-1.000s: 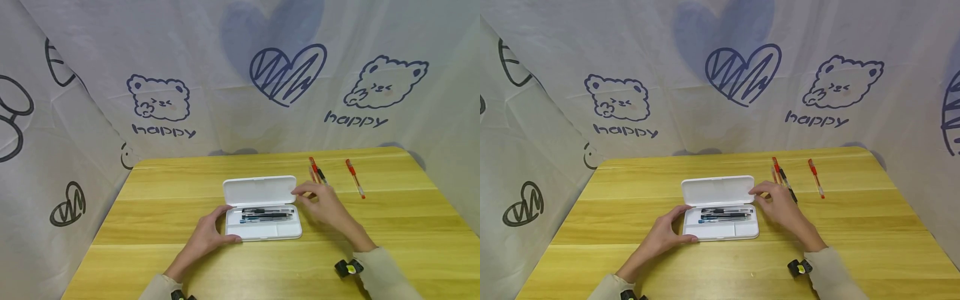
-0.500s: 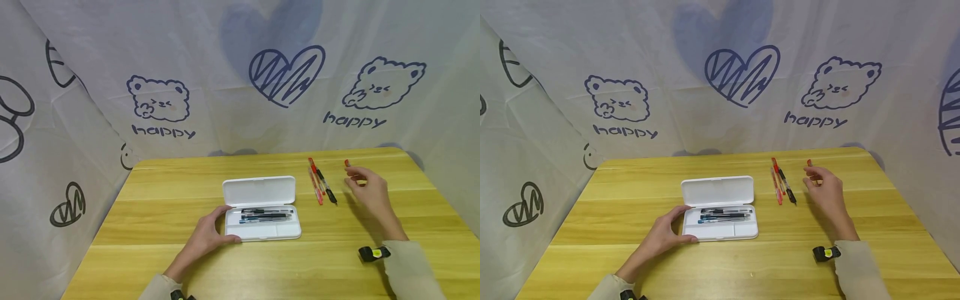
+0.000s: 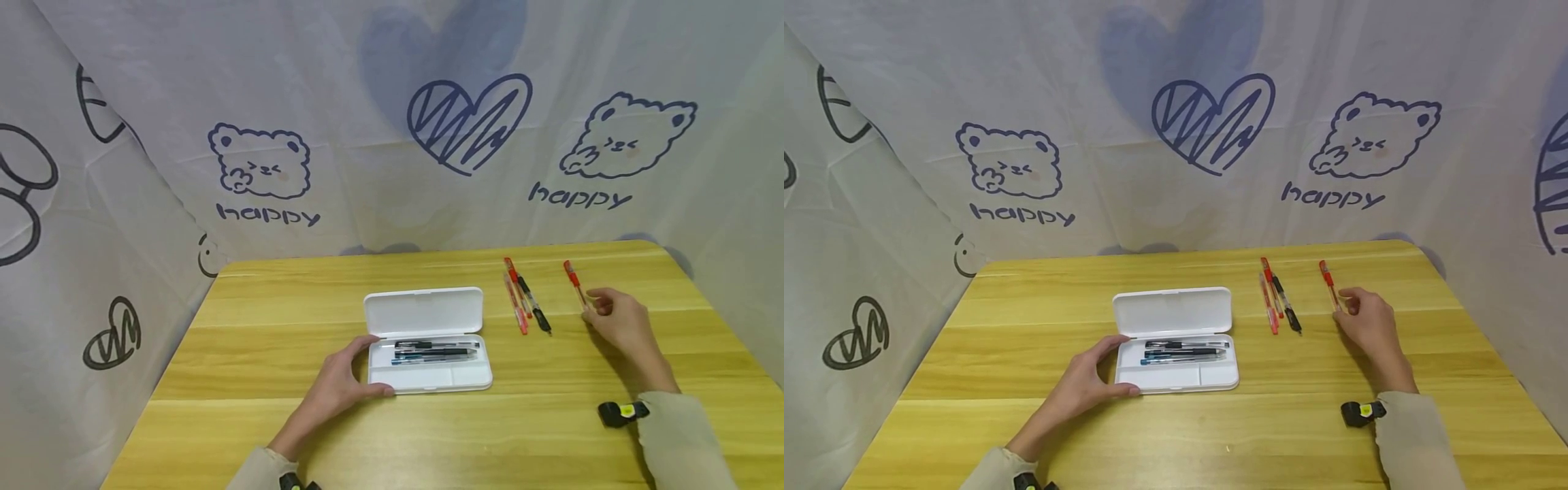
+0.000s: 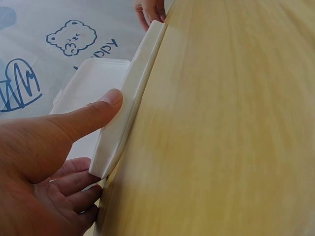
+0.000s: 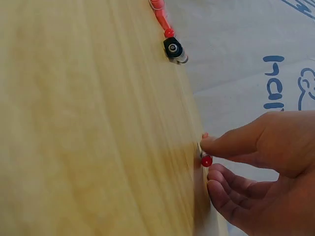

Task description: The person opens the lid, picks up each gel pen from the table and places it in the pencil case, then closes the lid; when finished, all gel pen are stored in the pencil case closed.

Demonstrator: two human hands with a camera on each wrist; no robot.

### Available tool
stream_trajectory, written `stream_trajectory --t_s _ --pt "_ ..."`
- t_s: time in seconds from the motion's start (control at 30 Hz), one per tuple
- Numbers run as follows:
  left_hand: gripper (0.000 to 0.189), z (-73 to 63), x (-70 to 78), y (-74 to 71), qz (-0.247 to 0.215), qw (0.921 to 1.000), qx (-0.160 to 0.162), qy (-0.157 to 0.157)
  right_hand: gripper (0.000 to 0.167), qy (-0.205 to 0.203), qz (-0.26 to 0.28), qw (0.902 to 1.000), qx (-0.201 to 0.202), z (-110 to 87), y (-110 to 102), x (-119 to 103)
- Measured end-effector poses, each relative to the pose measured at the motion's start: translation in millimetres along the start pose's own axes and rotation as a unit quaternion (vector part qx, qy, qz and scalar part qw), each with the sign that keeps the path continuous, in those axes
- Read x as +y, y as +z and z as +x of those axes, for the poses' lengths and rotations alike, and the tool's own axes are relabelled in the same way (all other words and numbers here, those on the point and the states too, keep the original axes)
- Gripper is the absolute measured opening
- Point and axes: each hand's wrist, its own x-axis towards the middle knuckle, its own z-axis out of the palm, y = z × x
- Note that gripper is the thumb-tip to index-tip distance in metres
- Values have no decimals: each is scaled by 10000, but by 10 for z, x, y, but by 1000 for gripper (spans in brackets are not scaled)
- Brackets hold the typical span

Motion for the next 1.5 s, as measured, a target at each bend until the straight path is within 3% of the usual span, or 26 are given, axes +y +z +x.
stream_trajectory --t_s 0.47,0.73,1.1,1.5 --pt "91 5 -2 -3 -5 10000 -45 -23 19 14 -71 9986 520 -23 1 -65" --pt "91 1 -3 3 -34 10000 5 46 20 -561 578 9952 548 -12 -6 -367" --pt "91 -6 -3 -11 1 10000 -51 40 19 -1358 732 9857 678 -56 126 -944" --pt "90 2 -3 -2 -17 10000 -21 49 26 -2375 1129 9648 -62 -191 445 -1341"
